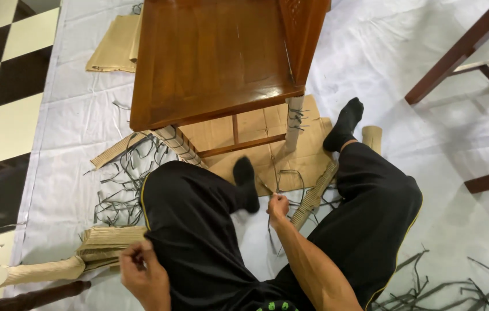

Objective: Wrapping wooden chair legs with protective cardboard and plastic ties for shipment.

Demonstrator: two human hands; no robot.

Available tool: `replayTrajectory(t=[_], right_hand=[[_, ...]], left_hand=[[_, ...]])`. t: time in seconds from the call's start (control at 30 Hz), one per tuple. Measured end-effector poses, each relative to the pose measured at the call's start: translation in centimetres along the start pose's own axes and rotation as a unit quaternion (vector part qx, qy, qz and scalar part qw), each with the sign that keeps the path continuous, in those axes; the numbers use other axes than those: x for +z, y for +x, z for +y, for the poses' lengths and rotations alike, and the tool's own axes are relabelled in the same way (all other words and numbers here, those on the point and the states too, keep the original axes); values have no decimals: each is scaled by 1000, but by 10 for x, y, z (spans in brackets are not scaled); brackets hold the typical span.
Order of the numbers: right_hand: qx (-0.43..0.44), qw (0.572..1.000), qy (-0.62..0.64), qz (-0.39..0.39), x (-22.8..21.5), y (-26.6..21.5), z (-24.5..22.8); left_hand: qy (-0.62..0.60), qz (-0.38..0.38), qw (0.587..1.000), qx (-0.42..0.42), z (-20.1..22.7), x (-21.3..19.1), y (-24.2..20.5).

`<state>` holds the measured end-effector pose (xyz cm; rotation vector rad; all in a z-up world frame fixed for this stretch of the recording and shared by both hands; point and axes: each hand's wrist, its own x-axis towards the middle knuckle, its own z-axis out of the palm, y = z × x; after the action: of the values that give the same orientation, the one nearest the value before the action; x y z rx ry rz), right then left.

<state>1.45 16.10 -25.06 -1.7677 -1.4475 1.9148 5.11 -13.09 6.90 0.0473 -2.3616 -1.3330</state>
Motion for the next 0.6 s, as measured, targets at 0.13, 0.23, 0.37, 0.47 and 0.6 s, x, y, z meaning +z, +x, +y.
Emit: replayTrajectory(t=[0.13,0.23,0.37,0.47,0.6], right_hand=[[-6,997,72,-16,6,15,1],[30,988,148,-14,6,46,-10],[27,979,203,7,-13,95,-40],[-48,976,120,177,-10,211,-27],[-86,974,94,186,-33,236,-80]], left_hand=[[38,-31,998,31,8,11,32],[54,-81,989,114,27,44,46],[-10,-263,956,129,38,127,57],[-77,-347,924,141,36,218,65],[-66,-431,888,144,15,343,76]])
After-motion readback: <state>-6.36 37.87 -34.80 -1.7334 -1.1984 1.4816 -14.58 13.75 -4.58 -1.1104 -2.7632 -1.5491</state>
